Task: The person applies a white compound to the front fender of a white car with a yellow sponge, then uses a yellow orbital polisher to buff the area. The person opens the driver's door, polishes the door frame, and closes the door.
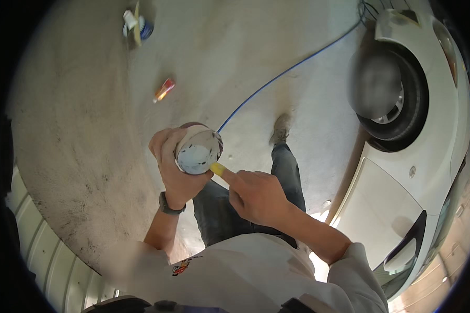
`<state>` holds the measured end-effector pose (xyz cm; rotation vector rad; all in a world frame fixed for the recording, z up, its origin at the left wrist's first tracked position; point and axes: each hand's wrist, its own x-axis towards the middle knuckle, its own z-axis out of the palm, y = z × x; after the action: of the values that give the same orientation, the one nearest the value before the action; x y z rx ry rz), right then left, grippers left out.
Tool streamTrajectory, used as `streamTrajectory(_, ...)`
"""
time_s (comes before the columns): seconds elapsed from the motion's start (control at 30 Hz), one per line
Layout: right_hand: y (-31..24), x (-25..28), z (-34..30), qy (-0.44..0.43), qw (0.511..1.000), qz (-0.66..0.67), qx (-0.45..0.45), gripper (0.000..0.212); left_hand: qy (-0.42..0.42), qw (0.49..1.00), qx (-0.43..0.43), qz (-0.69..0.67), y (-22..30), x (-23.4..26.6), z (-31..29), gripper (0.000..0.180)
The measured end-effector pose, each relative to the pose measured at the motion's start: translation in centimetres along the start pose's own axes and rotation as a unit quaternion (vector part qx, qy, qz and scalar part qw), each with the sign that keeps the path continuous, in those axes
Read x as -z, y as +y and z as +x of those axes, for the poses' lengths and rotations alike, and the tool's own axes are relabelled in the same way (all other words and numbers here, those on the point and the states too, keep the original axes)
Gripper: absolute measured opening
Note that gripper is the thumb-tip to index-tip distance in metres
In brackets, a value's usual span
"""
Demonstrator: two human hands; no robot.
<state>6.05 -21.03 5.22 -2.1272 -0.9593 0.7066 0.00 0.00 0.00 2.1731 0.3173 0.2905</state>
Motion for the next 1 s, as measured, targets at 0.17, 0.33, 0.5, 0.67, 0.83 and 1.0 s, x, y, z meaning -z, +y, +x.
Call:
streamTrajectory(0.17, 2.1, 18.9, -3.6, -0.044, 0.991, -0.091, -0.085, 0.067, 0.047, 0.994, -0.094, -0.016, 17.4, -9.1, 7.2, 0.092)
streamTrajectory(0.33, 5.1, 31.7, -4.1, -0.021, 0.989, -0.038, -0.143, 0.067, 0.025, 0.976, -0.216, -0.006, 27.4, -15.7, 16.1, 0.086)
streamTrajectory(0.5, 5.5, 39.3, -3.7, 0.167, 0.978, 0.084, -0.096, 0.053, 0.031, 0.98, -0.196, 0.015, 31.1, -17.1, 24.1, 0.09)
streamTrajectory(0.67, 9.1, 50.4, 1.7, 0.123, 0.984, 0.123, -0.03, 0.026, 0.031, 0.978, -0.203, -0.041, 33.0, -21.2, 36.7, 0.093)
streamTrajectory(0.83, 14.6, 60.8, 14.9, 0.044, 0.995, 0.083, -0.032, 0.037, 0.044, 0.954, -0.293, -0.043, 34.7, -24.5, 53.9, 0.079)
streamTrajectory(1.0, 17.6, 72.1, 24.1, 0.028, 0.999, 0.039, -0.016, 0.061, 0.036, 0.938, -0.344, 0.002, 38.7, -24.7, 70.3, 0.07)
